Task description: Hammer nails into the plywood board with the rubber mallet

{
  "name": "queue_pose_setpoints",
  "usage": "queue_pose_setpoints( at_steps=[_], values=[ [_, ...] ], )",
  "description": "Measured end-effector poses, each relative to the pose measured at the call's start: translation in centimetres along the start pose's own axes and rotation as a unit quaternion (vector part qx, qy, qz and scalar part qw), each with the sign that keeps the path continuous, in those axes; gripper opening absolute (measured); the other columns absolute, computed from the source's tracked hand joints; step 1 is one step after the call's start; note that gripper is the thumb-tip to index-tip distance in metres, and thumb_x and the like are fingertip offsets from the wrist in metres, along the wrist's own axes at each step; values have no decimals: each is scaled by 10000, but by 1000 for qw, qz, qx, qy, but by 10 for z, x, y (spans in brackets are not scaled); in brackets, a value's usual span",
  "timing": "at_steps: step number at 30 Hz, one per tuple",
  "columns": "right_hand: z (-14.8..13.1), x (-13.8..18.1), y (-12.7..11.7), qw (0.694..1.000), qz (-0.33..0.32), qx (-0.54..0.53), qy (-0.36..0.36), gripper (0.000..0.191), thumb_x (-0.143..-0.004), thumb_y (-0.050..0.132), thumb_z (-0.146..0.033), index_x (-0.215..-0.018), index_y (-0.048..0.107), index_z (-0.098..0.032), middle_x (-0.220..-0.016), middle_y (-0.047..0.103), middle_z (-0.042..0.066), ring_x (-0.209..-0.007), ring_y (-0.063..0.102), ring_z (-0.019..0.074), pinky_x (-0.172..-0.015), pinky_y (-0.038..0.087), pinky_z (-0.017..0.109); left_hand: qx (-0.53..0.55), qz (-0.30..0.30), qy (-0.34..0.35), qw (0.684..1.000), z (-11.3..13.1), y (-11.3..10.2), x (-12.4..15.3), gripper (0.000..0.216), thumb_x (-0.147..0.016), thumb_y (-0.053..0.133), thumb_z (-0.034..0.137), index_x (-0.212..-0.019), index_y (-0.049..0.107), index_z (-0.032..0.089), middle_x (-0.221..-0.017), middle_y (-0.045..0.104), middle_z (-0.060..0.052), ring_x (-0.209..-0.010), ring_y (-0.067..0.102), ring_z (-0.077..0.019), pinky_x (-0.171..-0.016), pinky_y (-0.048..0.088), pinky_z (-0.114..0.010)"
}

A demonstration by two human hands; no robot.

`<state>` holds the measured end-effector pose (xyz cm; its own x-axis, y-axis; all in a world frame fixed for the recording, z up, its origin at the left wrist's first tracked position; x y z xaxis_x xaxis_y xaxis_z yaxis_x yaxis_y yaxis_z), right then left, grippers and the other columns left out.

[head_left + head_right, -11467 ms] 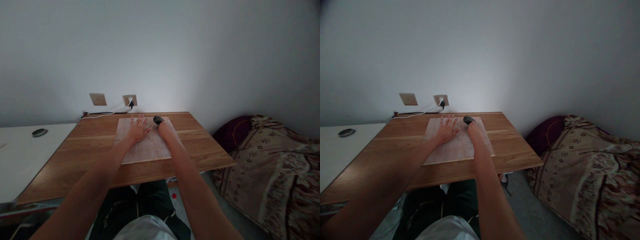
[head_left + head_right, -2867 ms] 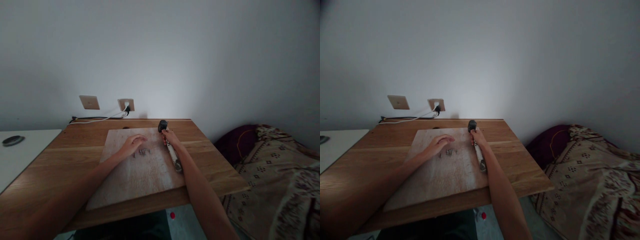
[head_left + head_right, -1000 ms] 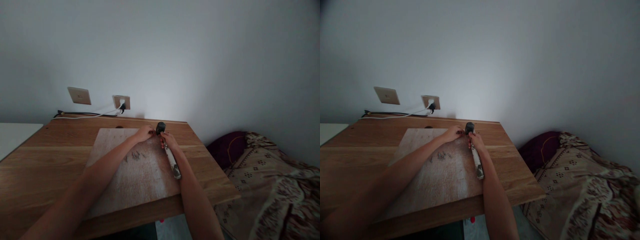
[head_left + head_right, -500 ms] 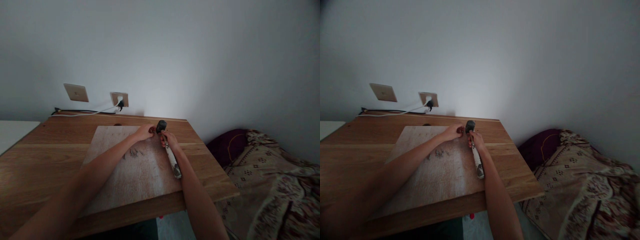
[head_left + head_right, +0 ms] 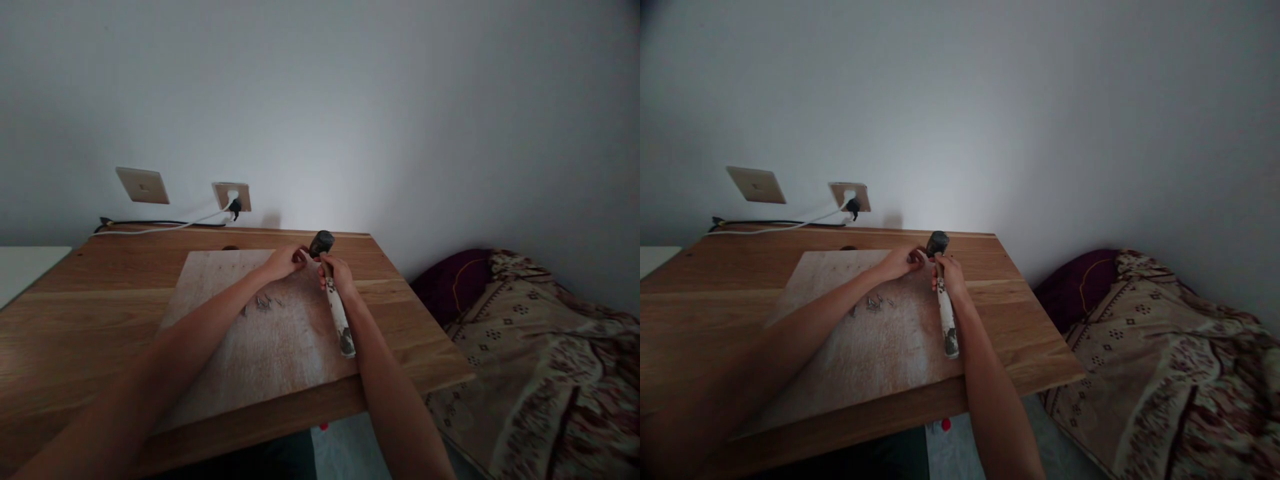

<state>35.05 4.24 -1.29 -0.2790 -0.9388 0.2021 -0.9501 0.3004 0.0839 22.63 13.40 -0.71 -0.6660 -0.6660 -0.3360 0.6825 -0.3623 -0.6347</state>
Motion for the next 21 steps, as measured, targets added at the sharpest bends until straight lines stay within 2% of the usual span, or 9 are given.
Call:
queue_pose_setpoints(
  at_steps=[7,12,21],
  values=[
    [-2,8,10,1000,0,14,-6,301,-902,585,-432,-944,682,-149,-482,517,-60,-327,447,114,-325,381,232,24,4,-15,1000,-3,0,0,401,-752,734,106,-1148,682,149,-930,788,-43,-771,705,-170,-727,506,-270],
    [-1,9,12,1000,4,31,1,315,-888,599,-440,-934,692,-143,-463,517,-61,-311,457,111,-317,366,222,27,10,-18,999,-5,0,-1,489,-758,729,111,-1240,658,147,-941,793,-47,-798,722,-180,-747,519,-278],
    [-3,12,8,998,22,52,-3,281,-869,561,-391,-913,688,-145,-454,524,-63,-306,484,121,-307,356,220,26,6,-5,1000,-9,3,-2,477,-746,741,154,-1217,671,168,-916,793,-32,-768,722,-179,-724,527,-277]
  ],
)
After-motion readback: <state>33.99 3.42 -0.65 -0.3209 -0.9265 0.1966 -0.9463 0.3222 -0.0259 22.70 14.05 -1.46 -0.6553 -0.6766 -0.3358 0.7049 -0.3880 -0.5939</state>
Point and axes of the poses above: each hand's wrist, its own x-axis away from the middle knuckle, its own y-axis out of the palm, z = x × y, the point moved 8 cm from there along -x, towards the middle knuckle
